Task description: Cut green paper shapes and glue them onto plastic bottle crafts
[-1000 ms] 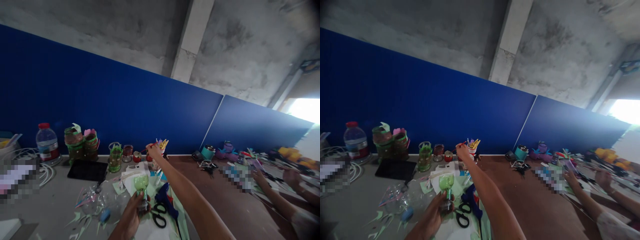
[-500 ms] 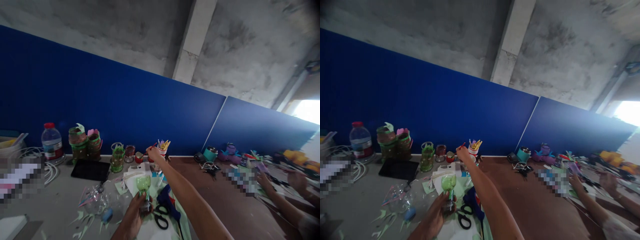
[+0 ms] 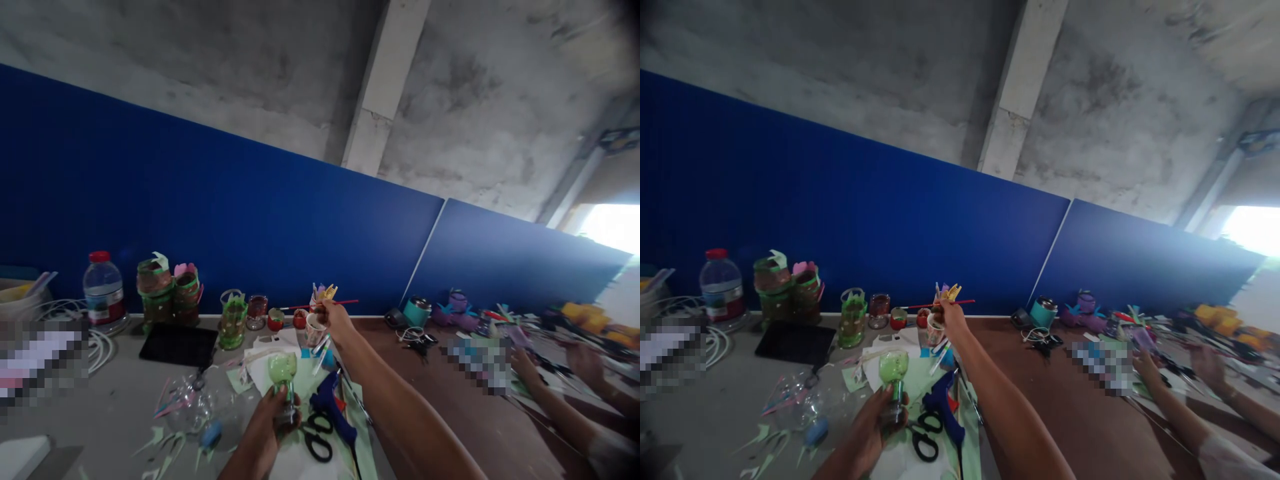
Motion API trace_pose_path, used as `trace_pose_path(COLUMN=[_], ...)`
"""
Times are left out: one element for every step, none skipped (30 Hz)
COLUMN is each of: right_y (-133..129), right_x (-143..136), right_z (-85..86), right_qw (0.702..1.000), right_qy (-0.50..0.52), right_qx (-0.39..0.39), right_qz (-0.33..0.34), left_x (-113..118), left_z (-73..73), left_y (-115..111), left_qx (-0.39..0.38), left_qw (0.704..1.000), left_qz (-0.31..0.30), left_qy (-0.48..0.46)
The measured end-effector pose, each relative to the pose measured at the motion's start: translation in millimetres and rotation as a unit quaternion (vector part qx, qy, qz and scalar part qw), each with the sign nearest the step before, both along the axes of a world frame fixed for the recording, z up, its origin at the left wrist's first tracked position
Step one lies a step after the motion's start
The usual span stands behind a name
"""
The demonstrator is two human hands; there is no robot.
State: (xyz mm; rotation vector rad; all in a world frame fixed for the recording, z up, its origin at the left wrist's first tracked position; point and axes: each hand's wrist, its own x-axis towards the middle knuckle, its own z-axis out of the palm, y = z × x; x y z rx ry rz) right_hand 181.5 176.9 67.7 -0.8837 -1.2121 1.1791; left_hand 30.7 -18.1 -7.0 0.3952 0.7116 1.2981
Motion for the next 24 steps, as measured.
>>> trace_pose_path(right_y=[-9.4, -19.7, -30.5, -41.4, -52.0, -61.9, -70.9, -78.8, -85.6, -91.3, -96.1, -100.3, -103.9, -107.3, -110.4, -113.5, -116.5, -119.4, -122.2, -124.7, -126.9, -128.9, -130.4, -131.6], right_x=[11.9, 23.6, 34.8, 45.0, 53.9, 61.4, 67.2, 71.6, 74.5, 76.2, 76.9, 76.9, 76.5, 75.8, 75.1, 74.5, 74.0, 73.7, 73.5, 73.3, 73.0, 72.6, 72.1, 71.3], right_z=[-2.3, -5.9, -10.7, -16.7, -23.8, -31.6, -39.9, -48.4, -56.4, -63.7, -69.9, -74.6, -77.8, -79.4, -79.6, -78.7, -76.9, -74.8, -72.5, -70.4, -68.7, -67.5, -66.9, -66.9], right_qw=[1.000, 0.998, 0.996, 0.993, 0.990, 0.987, 0.984, 0.978, 0.962, 0.946, 0.929, 0.915, 0.906, 0.902, 0.901, 0.903, 0.906, 0.909, 0.912, 0.913, 0.914, 0.915, 0.916, 0.917], right_qy=[0.024, 0.048, 0.070, 0.091, 0.110, 0.127, 0.143, 0.168, 0.224, 0.267, 0.304, 0.334, 0.353, 0.363, 0.367, 0.366, 0.362, 0.357, 0.352, 0.348, 0.345, 0.342, 0.338, 0.333], right_qx=[-0.020, -0.037, -0.053, -0.068, -0.081, -0.093, -0.104, -0.121, -0.153, -0.184, -0.209, -0.226, -0.234, -0.235, -0.230, -0.223, -0.213, -0.206, -0.200, -0.195, -0.193, -0.191, -0.190, -0.189], right_qz=[-0.003, -0.006, -0.009, -0.012, -0.015, -0.019, -0.022, -0.022, -0.021, -0.018, -0.016, -0.012, -0.006, 0.003, 0.015, 0.028, 0.043, 0.059, 0.072, 0.083, 0.092, 0.099, 0.104, 0.109], left_x=[0.5, 0.9, 1.4, 1.9, 2.2, 2.4, 2.4, 2.2, 1.9, 1.4, 0.9, 0.2, -0.3, -0.8, -1.1, -1.1, -0.8, -0.3, 0.5, 1.3, 2.1, 2.9, 3.5, 3.9], left_z=[-0.3, -0.4, -0.4, 0.0, 0.5, 1.1, 1.8, 2.5, 3.0, 3.3, 3.6, 3.9, 4.3, 5.0, 6.0, 7.3, 9.0, 10.9, 12.8, 14.5, 15.9, 16.8, 17.3, 17.3], left_y=[0.3, 0.4, 0.4, 0.2, -0.2, -0.6, -1.1, -1.5, -1.9, -2.2, -2.4, -2.5, -2.7, -2.9, -3.1, -3.4, -3.7, -3.9, -4.1, -4.1, -3.9, -3.5, -3.1, -2.6], left_qx=[0.000, 0.001, 0.001, -0.002, -0.008, -0.017, -0.026, -0.034, -0.038, -0.040, -0.041, -0.042, -0.043, -0.045, -0.047, -0.050, -0.056, -0.063, -0.071, -0.076, -0.079, -0.080, -0.081, -0.083], left_qw=[1.000, 1.000, 1.000, 1.000, 1.000, 1.000, 0.999, 0.999, 0.999, 0.999, 0.999, 0.999, 0.999, 0.999, 0.999, 0.999, 0.998, 0.998, 0.997, 0.997, 0.997, 0.997, 0.996, 0.996], left_qz=[0.004, 0.005, 0.005, 0.010, 0.014, 0.015, 0.014, 0.012, 0.009, 0.005, 0.002, 0.002, 0.003, 0.003, 0.001, 0.001, 0.001, 0.002, 0.002, 0.003, 0.004, 0.006, 0.005, 0.004], left_qy=[0.003, 0.008, 0.012, 0.014, 0.014, 0.012, 0.011, 0.011, 0.012, 0.013, 0.013, 0.014, 0.016, 0.017, 0.017, 0.018, 0.017, 0.016, 0.016, 0.016, 0.017, 0.019, 0.021, 0.024])
